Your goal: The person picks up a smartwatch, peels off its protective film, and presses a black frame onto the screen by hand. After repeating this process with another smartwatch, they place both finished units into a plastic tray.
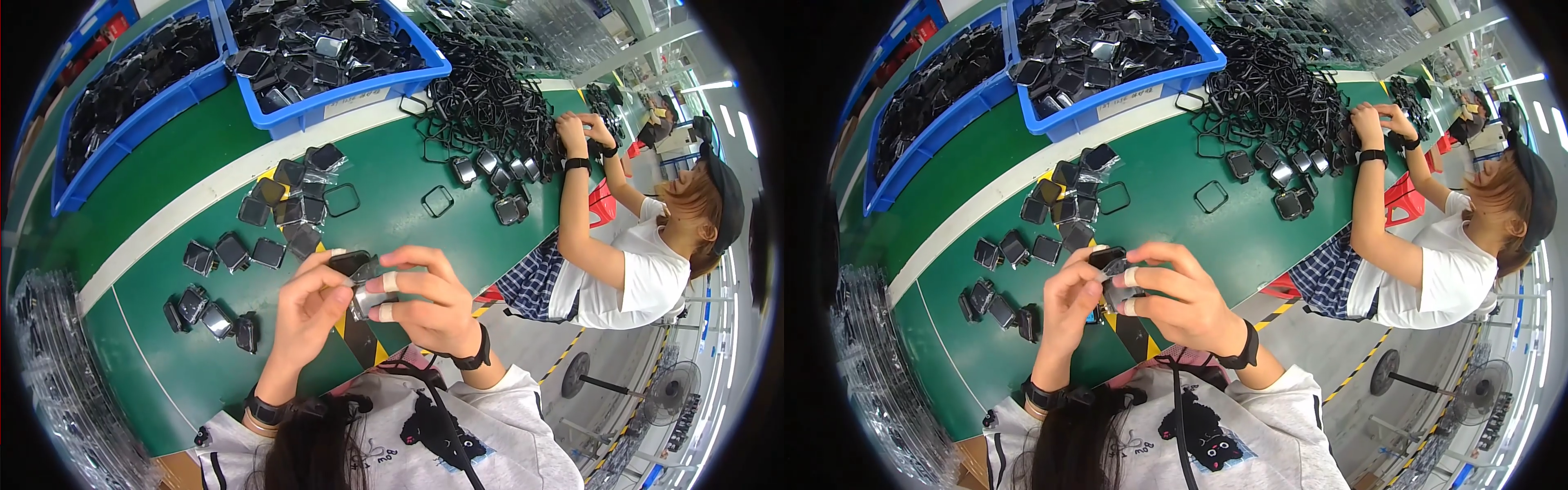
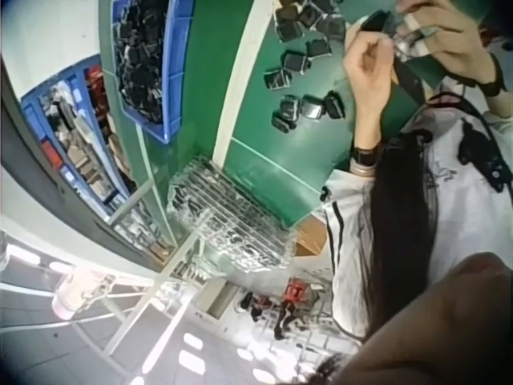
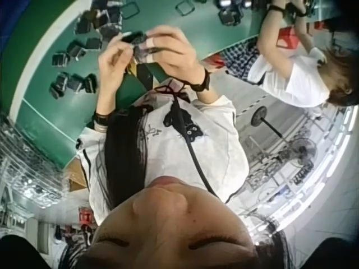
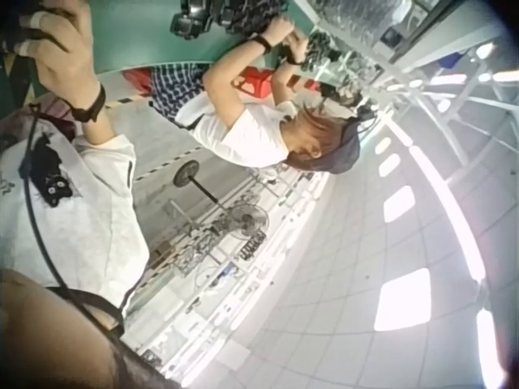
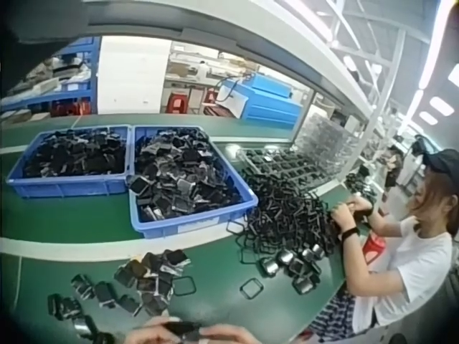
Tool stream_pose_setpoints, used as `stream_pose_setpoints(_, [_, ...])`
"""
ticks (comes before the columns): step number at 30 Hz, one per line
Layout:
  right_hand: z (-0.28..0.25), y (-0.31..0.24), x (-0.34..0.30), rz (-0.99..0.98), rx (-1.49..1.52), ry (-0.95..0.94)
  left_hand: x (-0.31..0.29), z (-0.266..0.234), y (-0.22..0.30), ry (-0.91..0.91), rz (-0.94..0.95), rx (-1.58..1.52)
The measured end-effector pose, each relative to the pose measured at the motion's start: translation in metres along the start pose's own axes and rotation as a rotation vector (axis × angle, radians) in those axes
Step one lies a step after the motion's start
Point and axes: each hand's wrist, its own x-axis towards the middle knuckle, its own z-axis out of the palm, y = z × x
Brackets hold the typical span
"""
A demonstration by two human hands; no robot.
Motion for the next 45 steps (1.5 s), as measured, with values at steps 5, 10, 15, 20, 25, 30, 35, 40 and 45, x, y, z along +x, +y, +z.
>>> stream_pose_setpoints(5, [0.004,0.000,-0.003,0.025,0.073,-0.019,-0.002,0.003,0.001,0.035,-0.018,0.013])
stream_pose_setpoints(10, [0.010,0.001,-0.008,0.023,0.164,0.035,0.000,0.006,0.005,0.016,0.028,-0.010])
stream_pose_setpoints(15, [0.013,0.002,-0.011,-0.003,0.189,0.027,-0.001,0.003,0.005,-0.008,0.048,0.031])
stream_pose_setpoints(20, [0.015,0.001,-0.011,0.015,0.189,0.022,-0.001,0.007,0.009,0.008,0.031,0.001])
stream_pose_setpoints(25, [0.016,0.001,-0.014,0.044,0.204,0.011,-0.002,0.005,0.007,0.024,0.014,0.118])
stream_pose_setpoints(30, [0.015,0.001,-0.016,0.057,0.233,0.015,-0.002,0.003,0.007,0.133,0.004,-0.040])
stream_pose_setpoints(35, [0.013,0.002,-0.015,0.065,0.237,0.028,-0.001,0.005,0.004,0.203,-0.009,-0.076])
stream_pose_setpoints(40, [0.011,-0.001,-0.018,0.218,0.344,-0.004,0.002,0.010,0.007,0.202,-0.026,-0.086])
stream_pose_setpoints(45, [0.010,-0.004,-0.015,0.493,0.390,0.008,-0.001,0.010,0.006,0.073,-0.099,-0.105])
